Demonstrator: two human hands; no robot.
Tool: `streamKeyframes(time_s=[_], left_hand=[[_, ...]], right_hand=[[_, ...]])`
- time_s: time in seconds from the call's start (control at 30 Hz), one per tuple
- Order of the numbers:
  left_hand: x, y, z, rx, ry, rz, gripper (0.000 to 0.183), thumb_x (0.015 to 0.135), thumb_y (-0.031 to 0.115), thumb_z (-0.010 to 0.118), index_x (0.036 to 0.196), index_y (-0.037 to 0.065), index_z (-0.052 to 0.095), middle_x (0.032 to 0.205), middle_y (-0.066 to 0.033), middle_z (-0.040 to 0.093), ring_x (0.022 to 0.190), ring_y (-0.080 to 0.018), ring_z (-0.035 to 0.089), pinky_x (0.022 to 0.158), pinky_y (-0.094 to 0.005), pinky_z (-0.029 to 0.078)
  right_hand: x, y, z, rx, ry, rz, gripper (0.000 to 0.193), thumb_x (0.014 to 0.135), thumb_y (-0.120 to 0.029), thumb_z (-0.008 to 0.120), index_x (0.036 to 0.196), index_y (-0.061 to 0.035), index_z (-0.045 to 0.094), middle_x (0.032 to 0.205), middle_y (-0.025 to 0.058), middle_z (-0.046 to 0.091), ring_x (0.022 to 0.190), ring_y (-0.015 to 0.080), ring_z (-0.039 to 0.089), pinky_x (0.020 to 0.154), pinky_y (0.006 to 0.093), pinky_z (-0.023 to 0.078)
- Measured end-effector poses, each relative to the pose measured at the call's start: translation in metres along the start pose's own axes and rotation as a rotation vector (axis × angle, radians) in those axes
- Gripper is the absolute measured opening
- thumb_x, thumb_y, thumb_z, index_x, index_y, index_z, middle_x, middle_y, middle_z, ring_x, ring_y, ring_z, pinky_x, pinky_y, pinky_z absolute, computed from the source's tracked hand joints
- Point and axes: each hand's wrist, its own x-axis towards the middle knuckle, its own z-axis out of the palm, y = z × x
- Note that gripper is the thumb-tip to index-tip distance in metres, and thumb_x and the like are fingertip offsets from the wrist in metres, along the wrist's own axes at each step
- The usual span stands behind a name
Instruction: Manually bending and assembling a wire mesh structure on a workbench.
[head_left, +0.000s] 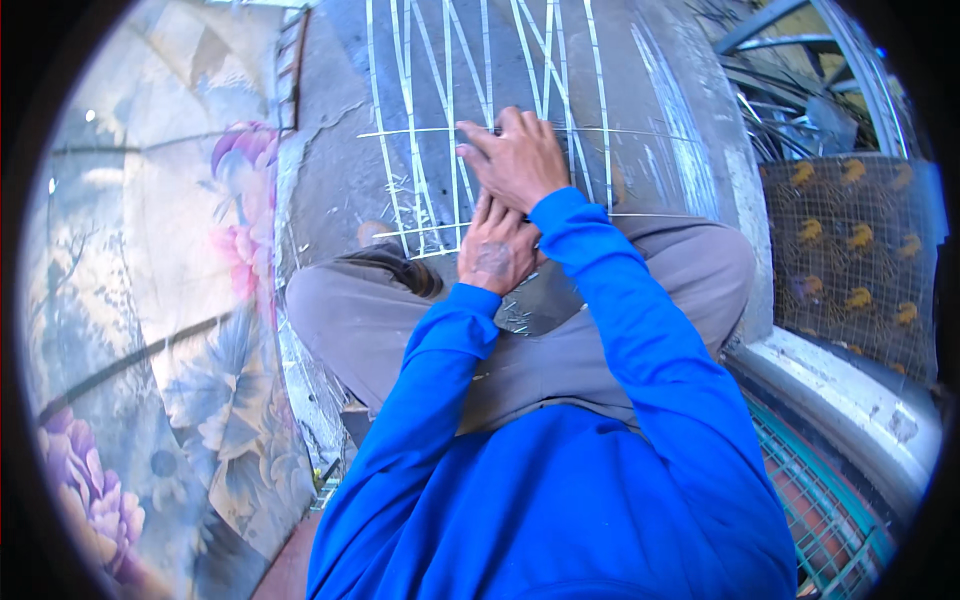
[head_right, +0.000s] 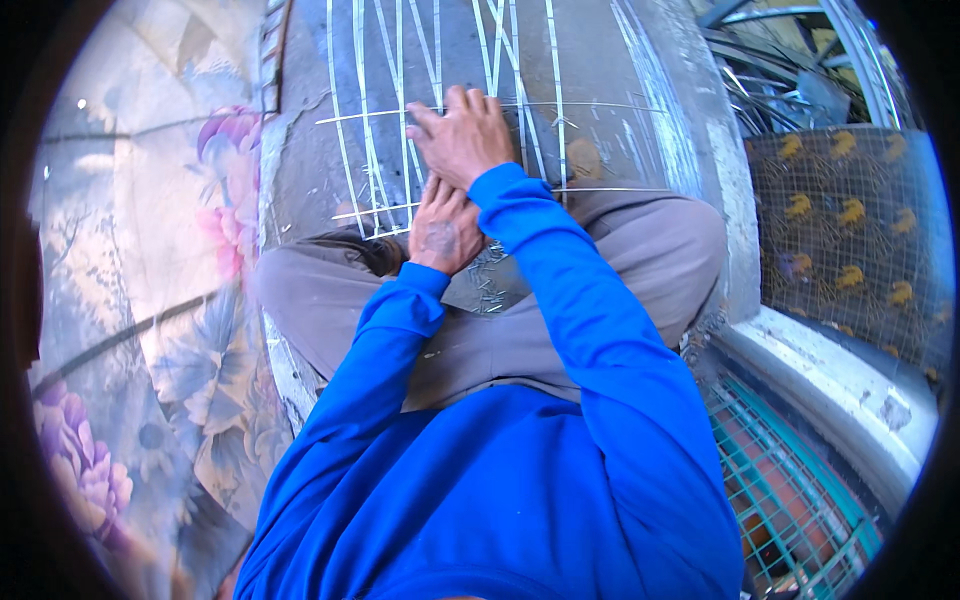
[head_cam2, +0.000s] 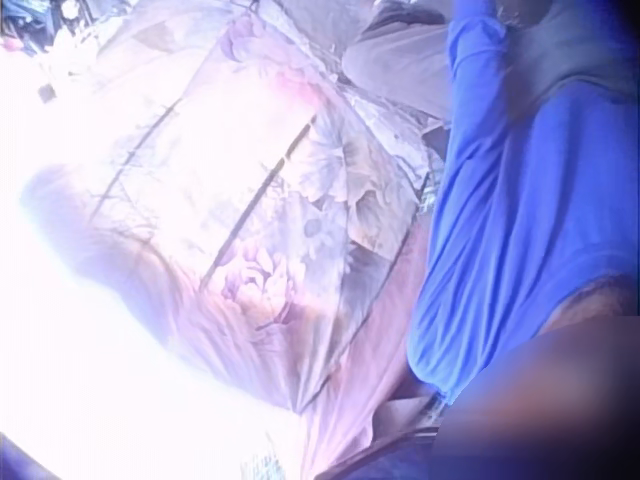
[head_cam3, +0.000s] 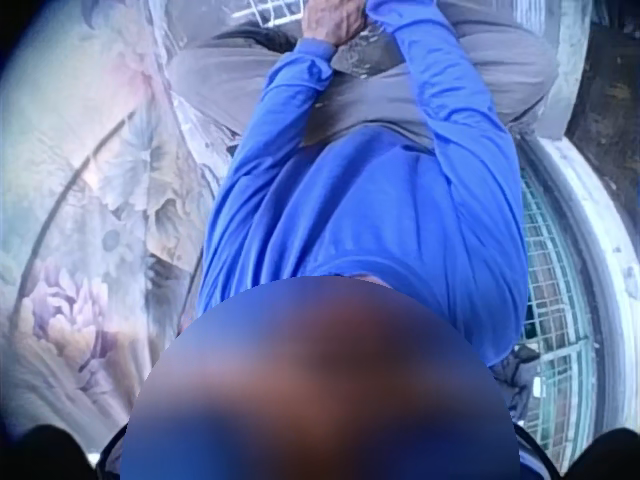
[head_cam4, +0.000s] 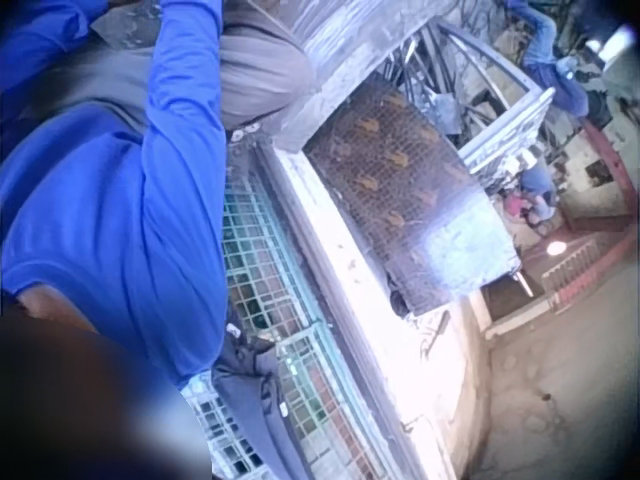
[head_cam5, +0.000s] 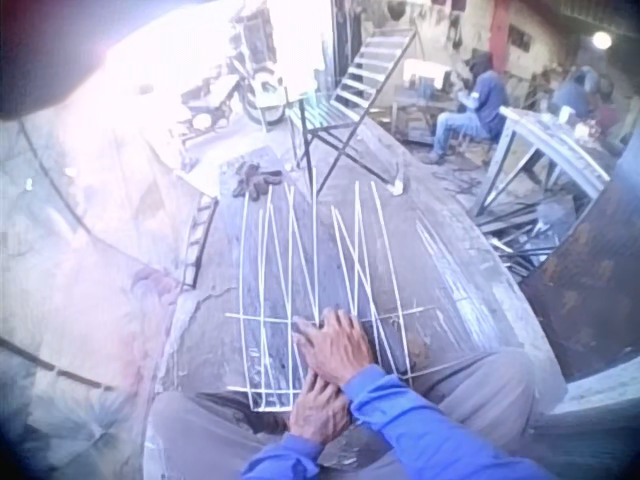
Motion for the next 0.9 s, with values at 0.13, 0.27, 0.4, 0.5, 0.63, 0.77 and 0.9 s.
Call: streamKeyframes(time_s=[0.13, 0.27, 0.4, 0.5, 0.63, 0.77, 0.9], left_hand=[[0.001, 0.001, -0.003, -0.088, -0.032, -0.005, 0.044, 0.081, 0.042, 0.075, 0.115, 0.014, 0.076, 0.13, -0.0164, 0.068, 0.135, -0.0393, 0.056, 0.127, -0.0555, 0.029], [-0.003, -0.001, 0.003, -0.062, 0.001, -0.013, 0.046, 0.089, 0.055, 0.071, 0.122, 0.024, 0.076, 0.136, -0.0136, 0.066, 0.143, -0.0391, 0.05, 0.128, -0.0574, 0.027], [0.0, -0.001, -0.001, -0.141, -0.012, 0.01, 0.045, 0.092, 0.056, 0.068, 0.124, 0.025, 0.075, 0.138, -0.0117, 0.066, 0.144, -0.0379, 0.049, 0.128, -0.0595, 0.026], [0.002, 0.001, -0.009, -0.128, 0.041, 0.005, 0.046, 0.091, 0.053, 0.072, 0.124, 0.021, 0.075, 0.137, -0.0119, 0.067, 0.143, -0.0361, 0.051, 0.13, -0.0583, 0.023], [0.0, -0.002, -0.029, -0.236, -0.002, 0.009, 0.057, 0.09, 0.055, 0.076, 0.13, 0.016, 0.07, 0.142, -0.0126, 0.065, 0.144, -0.0316, 0.051, 0.13, -0.0598, 0.018], [-0.003, -0.023, -0.061, -0.22, -0.003, 0.071, 0.071, 0.085, 0.06, 0.079, 0.139, 0.016, 0.067, 0.147, -0.0102, 0.061, 0.146, -0.0319, 0.049, 0.124, -0.0642, 0.026], [0.005, -0.089, -0.103, -0.17, -0.055, -0.002, 0.092, 0.076, 0.067, 0.084, 0.15, 0.019, 0.058, 0.161, -0.0132, 0.047, 0.154, -0.0391, 0.037, 0.125, -0.0653, 0.025]], right_hand=[[-0.004, 0.004, -0.006, -0.009, -0.03, -0.027, 0.04, 0.102, -0.049, 0.063, 0.138, -0.0326, 0.071, 0.109, 0.0117, 0.063, 0.103, 0.0301, 0.059, 0.094, 0.0457, 0.047], [-0.008, 0.005, -0.006, 0.005, -0.023, -0.061, 0.039, 0.102, -0.047, 0.064, 0.137, -0.0322, 0.072, 0.106, 0.0114, 0.061, 0.1, 0.0297, 0.058, 0.091, 0.0451, 0.046], [-0.008, 0.008, -0.012, -0.02, -0.058, -0.058, 0.038, 0.102, -0.046, 0.064, 0.137, -0.0325, 0.071, 0.107, 0.0114, 0.061, 0.101, 0.0298, 0.059, 0.091, 0.0444, 0.047], [-0.007, 0.01, -0.016, 0.009, -0.107, -0.043, 0.037, 0.105, -0.044, 0.061, 0.14, -0.0345, 0.069, 0.112, 0.0128, 0.062, 0.105, 0.0314, 0.06, 0.096, 0.0464, 0.048], [-0.006, 0.01, -0.01, 0.082, -0.034, -0.071, 0.038, 0.102, -0.041, 0.064, 0.138, -0.0313, 0.07, 0.12, 0.0129, 0.066, 0.114, 0.0317, 0.061, 0.102, 0.0465, 0.049], [-0.004, 0.02, -0.038, 0.235, 0.104, -0.089, 0.039, 0.098, -0.032, 0.07, 0.136, -0.0212, 0.071, 0.118, 0.0124, 0.068, 0.111, 0.0325, 0.065, 0.1, 0.0455, 0.053], [-0.016, 0.08, -0.083, 0.154, 0.121, -0.018, 0.041, 0.098, -0.03, 0.069, 0.138, -0.0182, 0.069, 0.119, 0.0142, 0.069, 0.113, 0.0348, 0.065, 0.101, 0.0448, 0.053]])
